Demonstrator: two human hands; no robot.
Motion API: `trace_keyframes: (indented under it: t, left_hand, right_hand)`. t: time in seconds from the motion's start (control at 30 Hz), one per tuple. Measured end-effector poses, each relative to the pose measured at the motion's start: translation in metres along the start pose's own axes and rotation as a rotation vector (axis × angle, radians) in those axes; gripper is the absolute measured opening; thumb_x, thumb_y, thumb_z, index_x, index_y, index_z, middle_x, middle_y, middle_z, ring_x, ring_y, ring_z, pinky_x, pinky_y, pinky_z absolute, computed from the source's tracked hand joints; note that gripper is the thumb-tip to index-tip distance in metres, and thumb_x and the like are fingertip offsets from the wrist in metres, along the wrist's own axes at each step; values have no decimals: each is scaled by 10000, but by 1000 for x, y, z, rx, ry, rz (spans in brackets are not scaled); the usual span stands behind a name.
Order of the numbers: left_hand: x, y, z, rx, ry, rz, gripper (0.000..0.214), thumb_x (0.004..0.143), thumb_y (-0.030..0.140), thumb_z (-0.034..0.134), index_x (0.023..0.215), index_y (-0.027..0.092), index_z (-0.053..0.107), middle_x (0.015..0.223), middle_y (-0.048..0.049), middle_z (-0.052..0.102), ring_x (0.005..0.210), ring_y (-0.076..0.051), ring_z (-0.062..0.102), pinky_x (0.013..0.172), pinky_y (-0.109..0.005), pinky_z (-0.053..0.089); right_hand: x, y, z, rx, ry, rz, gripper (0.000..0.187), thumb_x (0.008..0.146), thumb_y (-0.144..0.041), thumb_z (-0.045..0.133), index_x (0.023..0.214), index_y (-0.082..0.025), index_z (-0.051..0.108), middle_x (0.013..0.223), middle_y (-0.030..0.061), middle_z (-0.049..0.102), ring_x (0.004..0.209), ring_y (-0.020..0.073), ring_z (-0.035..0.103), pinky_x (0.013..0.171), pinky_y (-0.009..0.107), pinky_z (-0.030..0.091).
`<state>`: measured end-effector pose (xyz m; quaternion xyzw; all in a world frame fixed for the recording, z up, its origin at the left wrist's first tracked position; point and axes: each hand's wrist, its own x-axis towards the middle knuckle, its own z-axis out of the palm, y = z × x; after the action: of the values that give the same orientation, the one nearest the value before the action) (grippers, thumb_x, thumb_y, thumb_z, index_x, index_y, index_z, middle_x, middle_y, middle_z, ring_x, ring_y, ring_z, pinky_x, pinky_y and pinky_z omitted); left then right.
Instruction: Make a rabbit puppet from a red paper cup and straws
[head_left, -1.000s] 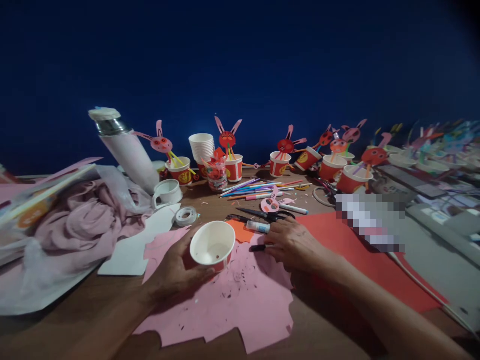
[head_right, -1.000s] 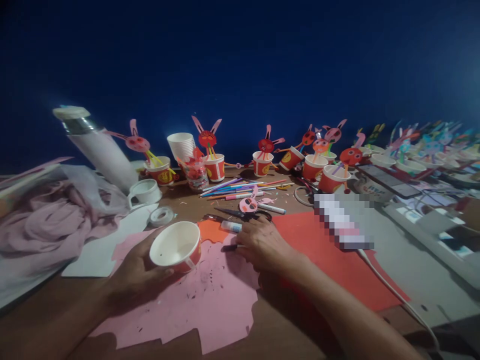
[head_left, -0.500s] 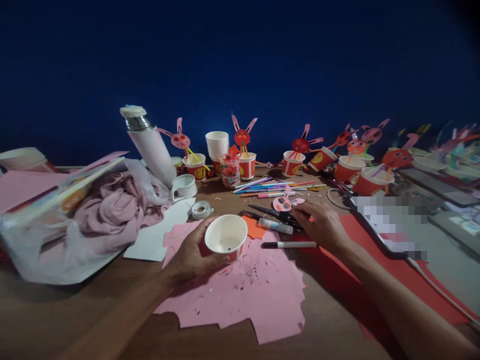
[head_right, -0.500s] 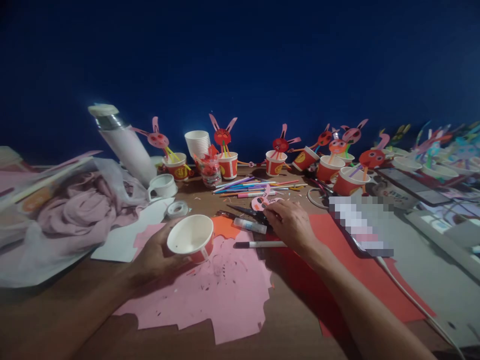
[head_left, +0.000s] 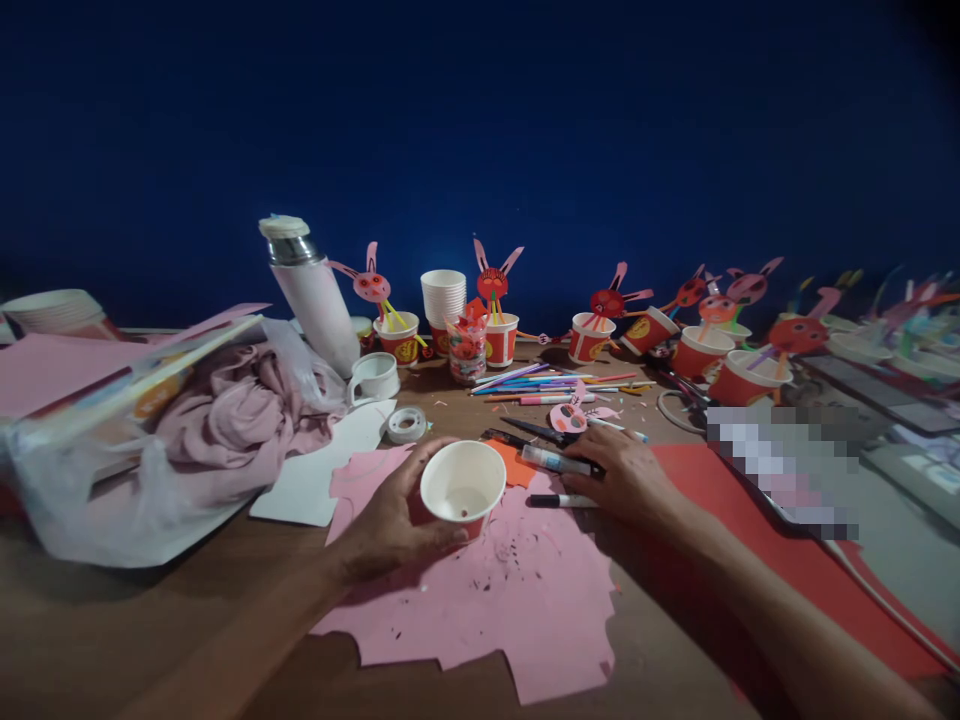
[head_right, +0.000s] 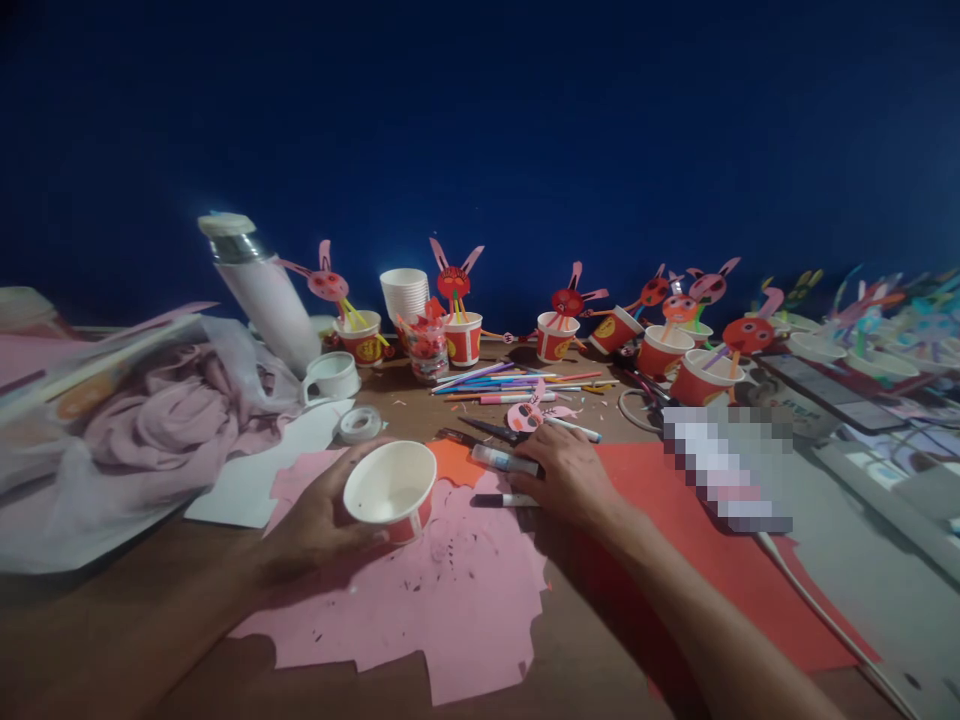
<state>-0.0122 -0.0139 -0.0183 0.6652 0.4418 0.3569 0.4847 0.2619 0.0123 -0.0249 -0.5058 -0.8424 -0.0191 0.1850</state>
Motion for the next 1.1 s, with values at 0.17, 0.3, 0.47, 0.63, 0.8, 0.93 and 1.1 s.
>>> trace_keyframes:
  t: [0.17, 0.3, 0.47, 0.63, 0.8, 0.93, 1.1]
  left_hand:
    - [-1, -2, -1, -27, -69, 3, 863, 531, 308, 710, 1273, 189, 286, 1252, -144, 444, 1138, -301, 430, 931, -468, 352]
    - [0, -5, -5, -13, -77, 62, 841, 527, 352, 713, 1256, 197, 323, 1281, -129, 412, 1156, -299, 408, 962, -443, 322]
    - [1, -6, -6, -50, -82, 124, 777, 562, 421, 680, 1232, 182, 367, 1279, -133, 417, 1174, -304, 386, 960, -436, 331]
    - [0, -4, -6, -81, -59, 77, 753, 562, 424, 673, 1217, 185, 387, 1238, -137, 463, 1123, -311, 440, 922, -456, 372]
    - [0, -1, -7, -48, -35, 72, 717, 562, 392, 672, 1199, 190, 412, 1230, -123, 476, 1132, -313, 433, 928, -444, 371]
    - [0, -5, -8, -39, -53, 84, 698, 589, 381, 654, 1212, 198, 395, 1249, -119, 460, 1141, -305, 422, 945, -449, 355]
    - [0, -10, -9, -9, -37, 74, 713, 599, 392, 638, 1228, 190, 370, 1252, -128, 455, 1138, -303, 420, 957, -464, 333]
  right_hand:
    - [0, -3, -3, -40, -18, -9, 185, 804, -307, 498, 840, -202, 646, 813, 59, 630, 800, 185, 541, 692, 301, 367]
    - [0, -2, -6, -37, -15, -43, 177, 804, -306, 500, 858, -216, 643, 816, 46, 630, 803, 177, 544, 691, 292, 361]
    - [-1, -4, -5, -10, -43, -93, 193, 802, -334, 502, 856, -219, 647, 823, 43, 633, 798, 169, 549, 687, 286, 364]
    - [-2, -1, -6, -40, -53, -60, 191, 804, -334, 501, 871, -227, 644, 838, 43, 637, 818, 181, 543, 705, 303, 348]
    - [-1, 0, -11, -33, -115, -47, 180, 804, -345, 504, 825, -236, 647, 825, 22, 637, 818, 176, 541, 712, 306, 317]
    - [0, 2, -11, -23, -84, -33, 168, 806, -324, 504, 805, -225, 641, 810, 15, 641, 798, 159, 547, 714, 297, 309]
    - [1, 14, -11, -57, 62, 75, 175, 824, -254, 467, 800, -204, 634, 797, 29, 649, 774, 159, 558, 696, 293, 317]
